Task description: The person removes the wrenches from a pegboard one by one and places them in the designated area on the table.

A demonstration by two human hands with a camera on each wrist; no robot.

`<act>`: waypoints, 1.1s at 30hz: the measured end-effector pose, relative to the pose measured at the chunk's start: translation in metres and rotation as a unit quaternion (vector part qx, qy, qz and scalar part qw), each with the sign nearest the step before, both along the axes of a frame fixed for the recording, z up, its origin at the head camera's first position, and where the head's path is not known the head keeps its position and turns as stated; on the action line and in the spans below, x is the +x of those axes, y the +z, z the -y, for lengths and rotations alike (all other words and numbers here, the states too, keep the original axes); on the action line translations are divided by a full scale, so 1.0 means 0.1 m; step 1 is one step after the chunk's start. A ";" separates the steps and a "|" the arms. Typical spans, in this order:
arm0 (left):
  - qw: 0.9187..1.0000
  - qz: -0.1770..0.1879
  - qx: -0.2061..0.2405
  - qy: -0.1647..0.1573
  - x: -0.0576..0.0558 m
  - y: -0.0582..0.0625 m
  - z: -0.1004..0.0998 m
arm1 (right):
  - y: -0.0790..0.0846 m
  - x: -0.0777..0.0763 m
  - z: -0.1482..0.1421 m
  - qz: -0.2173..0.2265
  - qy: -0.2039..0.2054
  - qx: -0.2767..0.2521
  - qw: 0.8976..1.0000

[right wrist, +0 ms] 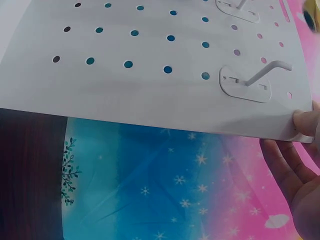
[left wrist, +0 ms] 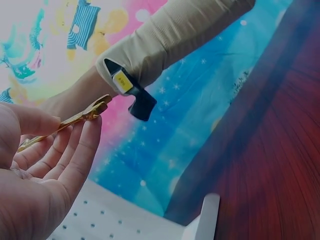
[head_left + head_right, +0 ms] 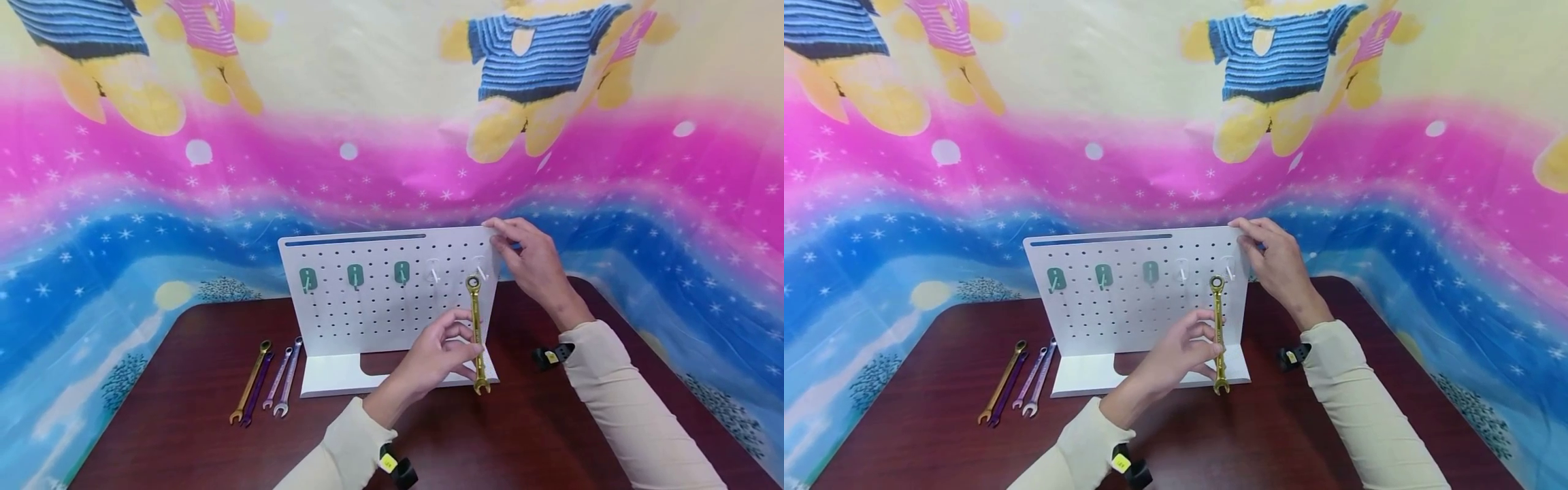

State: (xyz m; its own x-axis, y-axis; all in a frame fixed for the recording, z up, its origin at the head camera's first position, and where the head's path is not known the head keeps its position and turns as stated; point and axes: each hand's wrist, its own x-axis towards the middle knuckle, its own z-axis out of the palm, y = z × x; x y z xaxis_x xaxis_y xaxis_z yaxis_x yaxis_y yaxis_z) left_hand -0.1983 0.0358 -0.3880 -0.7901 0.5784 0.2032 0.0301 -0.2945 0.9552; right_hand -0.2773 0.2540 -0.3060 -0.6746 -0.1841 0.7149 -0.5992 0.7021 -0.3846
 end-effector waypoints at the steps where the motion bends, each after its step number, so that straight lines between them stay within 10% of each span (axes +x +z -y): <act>1: 1.000 -0.003 -0.005 0.001 0.01 -0.01 0.05 | 0.01 0.01 0.00 0.004 0.000 0.001 1.000; 19: 0.995 -0.028 -0.073 0.068 0.17 -0.16 1.00 | 0.09 0.07 -0.07 0.028 -0.021 0.031 0.999; 33: 0.972 -0.062 -0.174 0.143 0.31 -0.29 1.97 | 0.06 0.02 0.01 0.038 -0.005 0.023 0.999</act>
